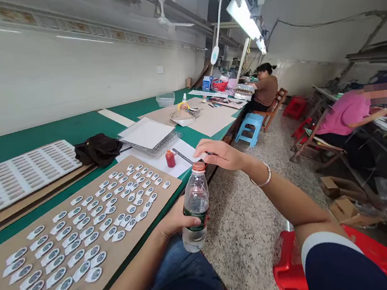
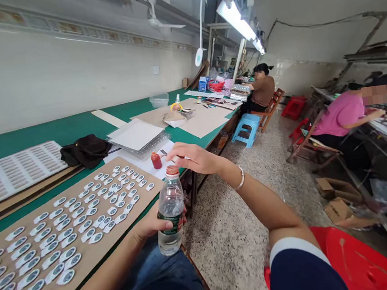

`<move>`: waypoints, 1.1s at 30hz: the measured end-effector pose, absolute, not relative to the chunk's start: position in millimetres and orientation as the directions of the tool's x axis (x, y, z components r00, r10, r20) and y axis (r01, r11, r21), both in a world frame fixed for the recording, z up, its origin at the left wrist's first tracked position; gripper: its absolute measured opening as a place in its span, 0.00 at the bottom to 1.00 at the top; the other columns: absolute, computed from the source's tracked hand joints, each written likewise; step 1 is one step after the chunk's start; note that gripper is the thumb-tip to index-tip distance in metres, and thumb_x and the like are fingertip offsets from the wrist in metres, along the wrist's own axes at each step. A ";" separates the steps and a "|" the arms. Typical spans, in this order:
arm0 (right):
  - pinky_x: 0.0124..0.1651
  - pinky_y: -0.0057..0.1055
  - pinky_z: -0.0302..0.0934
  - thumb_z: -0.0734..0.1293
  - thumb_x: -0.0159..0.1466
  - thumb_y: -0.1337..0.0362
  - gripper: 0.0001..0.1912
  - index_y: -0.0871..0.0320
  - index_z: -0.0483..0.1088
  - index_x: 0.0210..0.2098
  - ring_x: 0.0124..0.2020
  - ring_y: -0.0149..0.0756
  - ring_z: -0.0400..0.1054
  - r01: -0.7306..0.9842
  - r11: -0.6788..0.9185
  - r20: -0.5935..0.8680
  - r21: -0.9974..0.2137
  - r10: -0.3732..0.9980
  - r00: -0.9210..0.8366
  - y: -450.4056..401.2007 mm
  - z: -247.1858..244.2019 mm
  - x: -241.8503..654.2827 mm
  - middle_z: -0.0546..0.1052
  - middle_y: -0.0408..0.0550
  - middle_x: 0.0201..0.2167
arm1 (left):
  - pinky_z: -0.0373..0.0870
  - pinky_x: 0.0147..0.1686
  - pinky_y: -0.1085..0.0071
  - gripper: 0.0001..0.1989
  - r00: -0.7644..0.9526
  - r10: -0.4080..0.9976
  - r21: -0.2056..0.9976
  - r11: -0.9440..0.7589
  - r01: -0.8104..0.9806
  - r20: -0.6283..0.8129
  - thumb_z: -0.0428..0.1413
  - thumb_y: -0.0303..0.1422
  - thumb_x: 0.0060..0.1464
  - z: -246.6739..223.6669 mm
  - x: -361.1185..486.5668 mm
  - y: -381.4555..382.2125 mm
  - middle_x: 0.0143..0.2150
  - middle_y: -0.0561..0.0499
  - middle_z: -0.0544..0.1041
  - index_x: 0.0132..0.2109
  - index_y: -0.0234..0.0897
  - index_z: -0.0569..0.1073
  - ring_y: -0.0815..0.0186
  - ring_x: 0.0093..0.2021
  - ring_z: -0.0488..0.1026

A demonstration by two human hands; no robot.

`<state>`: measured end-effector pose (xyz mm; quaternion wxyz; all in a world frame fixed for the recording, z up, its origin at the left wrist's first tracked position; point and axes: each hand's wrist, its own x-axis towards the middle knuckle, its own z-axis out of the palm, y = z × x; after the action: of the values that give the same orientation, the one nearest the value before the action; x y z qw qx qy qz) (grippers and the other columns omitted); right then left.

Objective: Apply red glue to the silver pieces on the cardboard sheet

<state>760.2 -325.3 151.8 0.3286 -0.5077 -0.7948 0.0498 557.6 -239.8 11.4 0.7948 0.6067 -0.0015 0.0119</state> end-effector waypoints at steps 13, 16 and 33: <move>0.48 0.35 0.58 0.69 0.56 0.66 0.12 0.61 0.72 0.41 0.43 0.41 0.66 0.838 -0.136 0.365 -0.529 0.855 0.369 -214.6 -9.9 799.2 0.74 0.54 0.39 | 0.61 0.55 0.58 0.37 0.822 0.554 0.990 -0.122 -0.073 0.130 0.66 0.38 0.36 0.2 560.5 -239.5 0.53 0.43 0.70 0.54 0.34 0.62 0.54 0.53 0.66; 0.52 0.39 0.56 0.66 0.59 0.64 0.15 0.62 0.70 0.45 0.49 0.44 0.64 0.799 -0.130 0.404 -0.587 0.808 0.429 -221.8 -14.1 792.4 0.71 0.59 0.47 | 0.61 0.55 0.59 0.36 0.762 0.632 0.988 -0.131 -0.076 0.142 0.66 0.36 0.37 5.8 567.5 -237.6 0.53 0.44 0.70 0.54 0.35 0.62 0.54 0.54 0.66; 0.56 0.44 0.59 0.72 0.53 0.55 0.43 0.58 0.50 0.62 0.54 0.46 0.65 0.415 0.020 0.321 -0.910 0.666 0.673 -310.6 -4.0 726.0 0.68 0.57 0.53 | 0.69 0.44 0.63 0.30 0.845 0.514 0.902 -0.420 0.099 0.146 0.66 0.31 0.33 19.6 616.2 -207.7 0.45 0.45 0.73 0.48 0.36 0.70 0.55 0.44 0.71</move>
<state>726.0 -310.6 -4.0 0.5979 -0.6921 -0.3905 0.1053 616.2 -207.7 19.6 0.5049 0.8172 0.1875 0.2053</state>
